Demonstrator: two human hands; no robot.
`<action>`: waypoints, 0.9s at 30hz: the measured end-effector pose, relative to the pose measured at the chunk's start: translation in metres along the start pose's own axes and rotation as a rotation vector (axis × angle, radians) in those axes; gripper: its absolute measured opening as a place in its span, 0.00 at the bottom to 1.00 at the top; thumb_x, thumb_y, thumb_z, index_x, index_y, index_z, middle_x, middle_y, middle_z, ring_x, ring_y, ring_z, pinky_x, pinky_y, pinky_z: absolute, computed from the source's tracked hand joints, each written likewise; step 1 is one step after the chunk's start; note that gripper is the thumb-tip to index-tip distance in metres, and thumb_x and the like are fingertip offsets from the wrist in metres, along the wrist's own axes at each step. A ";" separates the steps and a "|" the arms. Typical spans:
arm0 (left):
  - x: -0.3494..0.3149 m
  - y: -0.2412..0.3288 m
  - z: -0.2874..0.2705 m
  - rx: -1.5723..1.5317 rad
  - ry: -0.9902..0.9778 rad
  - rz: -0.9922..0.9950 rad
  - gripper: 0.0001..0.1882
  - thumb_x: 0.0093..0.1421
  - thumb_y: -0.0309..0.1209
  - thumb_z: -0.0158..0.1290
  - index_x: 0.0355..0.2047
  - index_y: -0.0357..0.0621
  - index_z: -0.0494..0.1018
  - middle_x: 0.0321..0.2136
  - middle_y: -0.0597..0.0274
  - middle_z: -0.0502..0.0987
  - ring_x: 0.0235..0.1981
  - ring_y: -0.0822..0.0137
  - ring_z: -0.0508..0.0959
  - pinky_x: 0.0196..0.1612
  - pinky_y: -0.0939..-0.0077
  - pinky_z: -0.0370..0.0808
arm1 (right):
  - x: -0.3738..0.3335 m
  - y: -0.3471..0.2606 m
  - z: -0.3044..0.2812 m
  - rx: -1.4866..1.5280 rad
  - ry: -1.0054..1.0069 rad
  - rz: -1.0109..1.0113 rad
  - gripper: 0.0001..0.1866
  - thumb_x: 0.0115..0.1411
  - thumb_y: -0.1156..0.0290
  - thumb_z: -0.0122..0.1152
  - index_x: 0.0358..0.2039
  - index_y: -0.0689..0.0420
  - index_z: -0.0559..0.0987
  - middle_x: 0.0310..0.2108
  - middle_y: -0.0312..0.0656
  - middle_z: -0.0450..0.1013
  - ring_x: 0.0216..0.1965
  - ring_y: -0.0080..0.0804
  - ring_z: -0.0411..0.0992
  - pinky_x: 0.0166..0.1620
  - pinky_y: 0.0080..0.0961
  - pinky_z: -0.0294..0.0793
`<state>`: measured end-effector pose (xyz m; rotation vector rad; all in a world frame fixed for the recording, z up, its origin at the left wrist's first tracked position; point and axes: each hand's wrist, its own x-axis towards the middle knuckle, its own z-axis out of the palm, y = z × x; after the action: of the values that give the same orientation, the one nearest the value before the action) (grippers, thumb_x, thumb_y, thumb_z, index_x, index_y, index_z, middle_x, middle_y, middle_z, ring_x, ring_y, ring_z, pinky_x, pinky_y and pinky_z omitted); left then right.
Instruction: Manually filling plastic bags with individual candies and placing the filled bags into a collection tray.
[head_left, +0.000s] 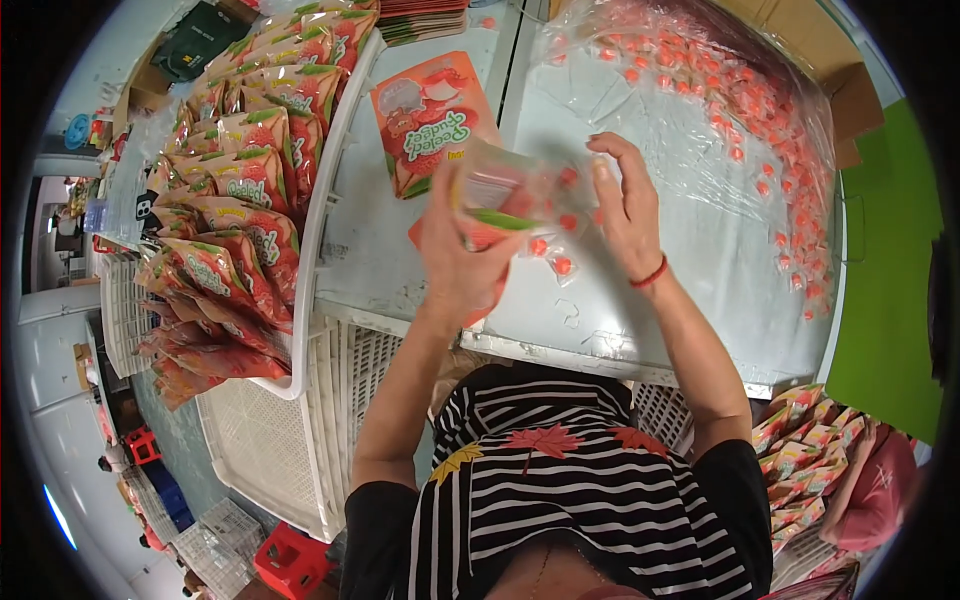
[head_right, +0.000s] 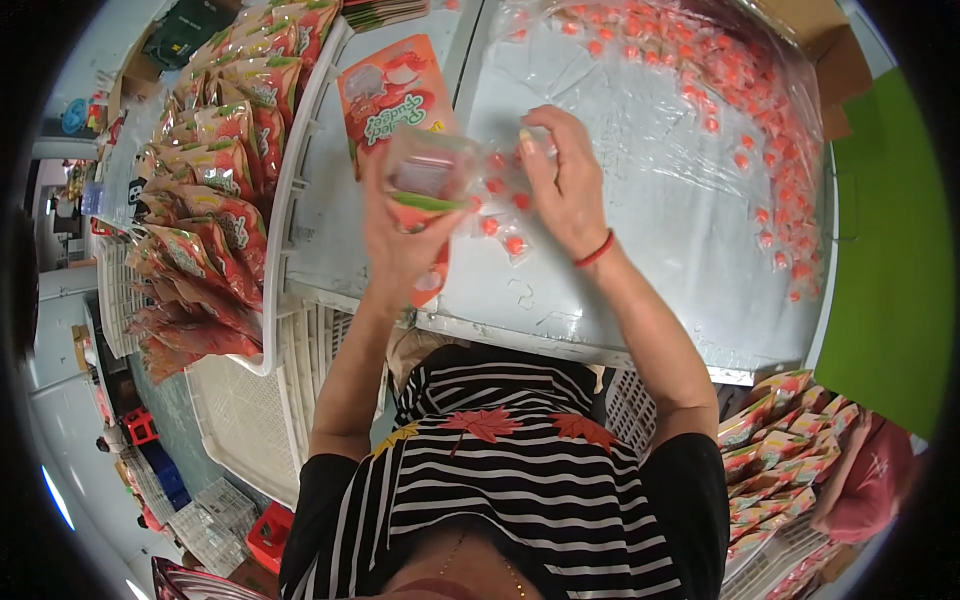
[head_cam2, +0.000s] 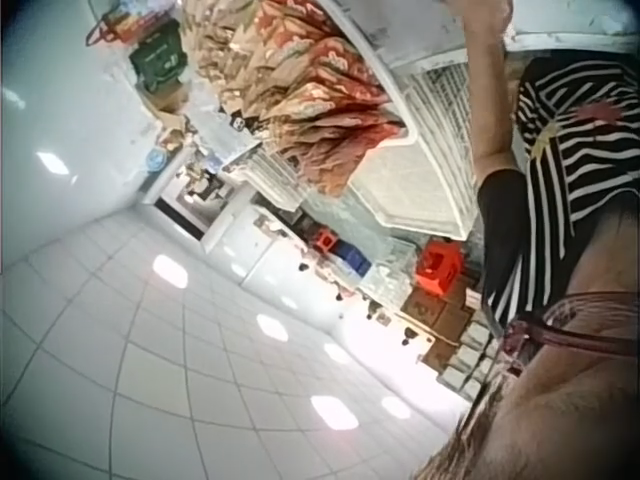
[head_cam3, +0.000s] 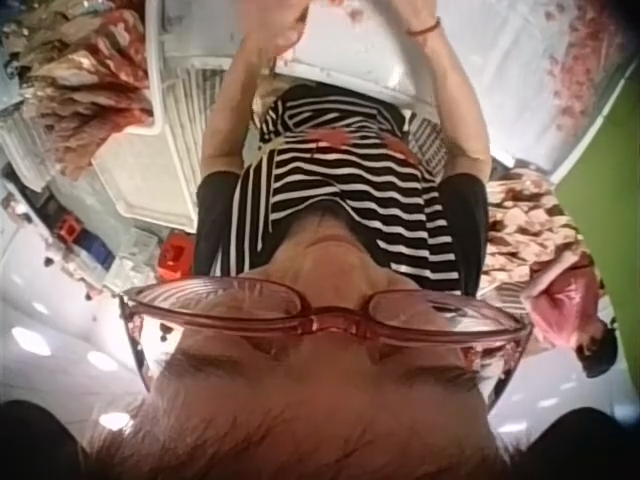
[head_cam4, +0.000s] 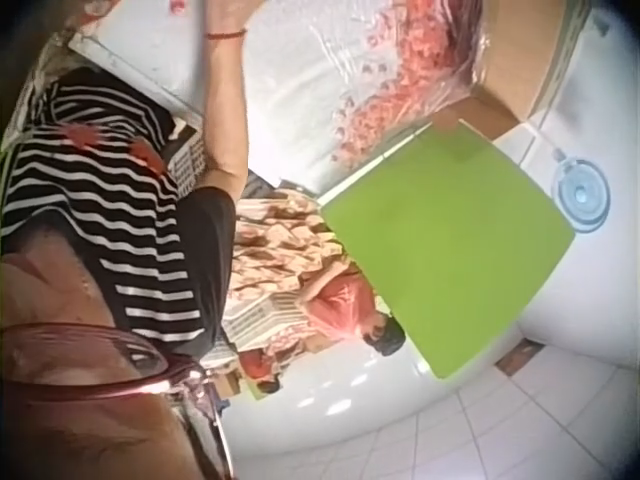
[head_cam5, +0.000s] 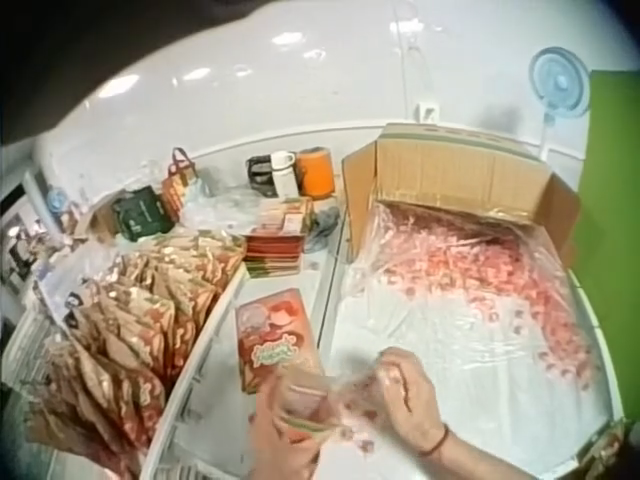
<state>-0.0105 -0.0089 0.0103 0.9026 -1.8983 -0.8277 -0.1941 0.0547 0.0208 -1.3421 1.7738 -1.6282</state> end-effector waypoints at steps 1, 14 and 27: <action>0.003 -0.001 -0.008 -0.081 0.058 -0.013 0.51 0.36 0.31 0.72 0.58 0.36 0.54 0.48 0.48 0.68 0.49 0.55 0.71 0.50 0.65 0.70 | -0.006 0.014 0.000 0.000 0.000 0.001 0.16 0.63 0.64 0.48 0.46 0.61 0.71 0.48 0.47 0.68 0.50 0.39 0.65 0.54 0.30 0.61; -0.024 -0.036 -0.057 0.151 0.174 -0.055 0.52 0.38 0.31 0.71 0.59 0.34 0.51 0.49 0.46 0.68 0.46 0.59 0.72 0.49 0.67 0.71 | -0.021 0.051 0.063 -0.850 -0.256 -0.310 0.32 0.47 0.44 0.61 0.50 0.48 0.74 0.57 0.52 0.58 0.57 0.57 0.53 0.52 0.60 0.53; -0.011 -0.027 -0.028 0.355 0.013 0.138 0.50 0.34 0.36 0.70 0.58 0.41 0.57 0.48 0.50 0.68 0.46 0.48 0.69 0.51 0.57 0.65 | 0.016 0.067 0.041 -0.250 0.094 0.008 0.05 0.54 0.70 0.58 0.28 0.58 0.76 0.20 0.36 0.68 0.23 0.23 0.67 0.26 0.24 0.67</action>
<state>0.0256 -0.0191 -0.0050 0.9688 -2.1068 -0.4072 -0.1944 0.0099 -0.0455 -1.3800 2.0922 -1.5271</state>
